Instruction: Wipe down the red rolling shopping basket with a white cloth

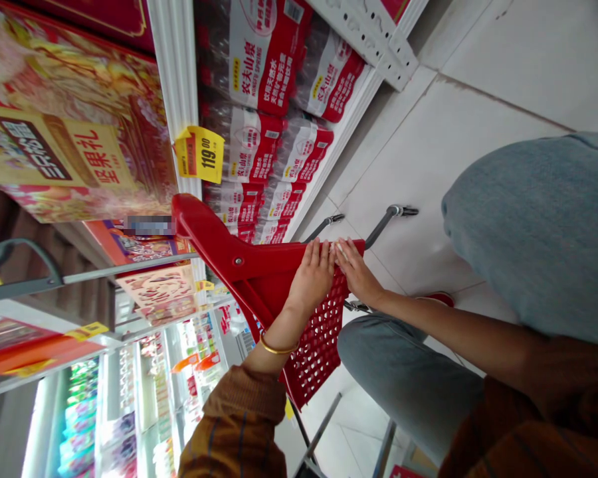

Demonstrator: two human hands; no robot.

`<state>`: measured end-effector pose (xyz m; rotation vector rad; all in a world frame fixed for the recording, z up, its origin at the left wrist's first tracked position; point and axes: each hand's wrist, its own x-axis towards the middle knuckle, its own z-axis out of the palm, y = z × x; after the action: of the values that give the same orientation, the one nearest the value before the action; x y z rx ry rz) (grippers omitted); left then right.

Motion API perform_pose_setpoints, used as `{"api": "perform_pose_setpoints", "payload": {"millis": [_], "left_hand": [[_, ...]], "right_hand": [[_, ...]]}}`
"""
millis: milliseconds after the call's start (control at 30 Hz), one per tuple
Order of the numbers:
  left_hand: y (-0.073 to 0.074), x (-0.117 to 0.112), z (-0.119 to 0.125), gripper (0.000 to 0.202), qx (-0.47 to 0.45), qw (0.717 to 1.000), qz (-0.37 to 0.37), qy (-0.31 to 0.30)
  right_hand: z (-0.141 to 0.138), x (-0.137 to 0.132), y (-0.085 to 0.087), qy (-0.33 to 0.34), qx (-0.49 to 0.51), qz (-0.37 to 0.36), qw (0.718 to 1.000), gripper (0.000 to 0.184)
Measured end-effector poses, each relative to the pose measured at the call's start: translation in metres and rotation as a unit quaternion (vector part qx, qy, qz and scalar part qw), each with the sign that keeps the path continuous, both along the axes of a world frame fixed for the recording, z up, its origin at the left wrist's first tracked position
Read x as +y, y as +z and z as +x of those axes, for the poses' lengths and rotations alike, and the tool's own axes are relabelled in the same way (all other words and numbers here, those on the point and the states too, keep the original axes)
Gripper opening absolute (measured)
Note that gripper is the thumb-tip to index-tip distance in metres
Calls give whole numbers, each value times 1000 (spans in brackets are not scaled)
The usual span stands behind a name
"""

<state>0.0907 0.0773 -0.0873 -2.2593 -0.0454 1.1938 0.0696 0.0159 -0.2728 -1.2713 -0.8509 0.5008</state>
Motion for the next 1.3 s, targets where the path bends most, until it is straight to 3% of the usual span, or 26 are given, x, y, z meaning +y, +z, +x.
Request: {"api": "perform_pose_setpoints", "payload": {"millis": [200, 400, 467, 533, 667, 733, 800, 967, 1033, 1133, 1300], "left_hand": [[-5, 0, 6, 46, 17, 1000, 2, -1], [-6, 0, 5, 46, 21, 1000, -3, 3], [-6, 0, 4, 46, 24, 1000, -3, 1], [-6, 0, 3, 45, 26, 1000, -1, -8], [-6, -2, 1, 46, 19, 1000, -1, -21], [-6, -3, 1, 45, 15, 1000, 1, -24], [-6, -3, 1, 45, 15, 1000, 1, -25], [-6, -3, 2, 45, 24, 1000, -5, -10], [-5, -2, 2, 44, 25, 1000, -7, -7], [-3, -2, 2, 44, 24, 1000, -10, -6], [-1, 0, 1, 45, 20, 1000, -18, 9]], "right_hand": [[1, -2, -20, 12, -21, -14, 1000, 76], [-15, -13, -64, 15, 23, -79, 996, 73], [-17, -13, -70, 4, 41, -104, 994, 69], [-16, -9, -61, -9, 50, -107, 993, 66], [-6, 3, -22, -9, 42, -56, 998, 65], [-3, 6, -12, 2, 33, -44, 998, 66], [-4, 4, -18, 11, 27, -48, 998, 68], [-14, -5, -55, -1, 48, -98, 994, 69], [-17, -6, -60, -2, 72, -125, 990, 66], [-16, -5, -51, -2, 104, -137, 985, 64], [-11, 0, -18, 8, 124, -100, 987, 66]]}}
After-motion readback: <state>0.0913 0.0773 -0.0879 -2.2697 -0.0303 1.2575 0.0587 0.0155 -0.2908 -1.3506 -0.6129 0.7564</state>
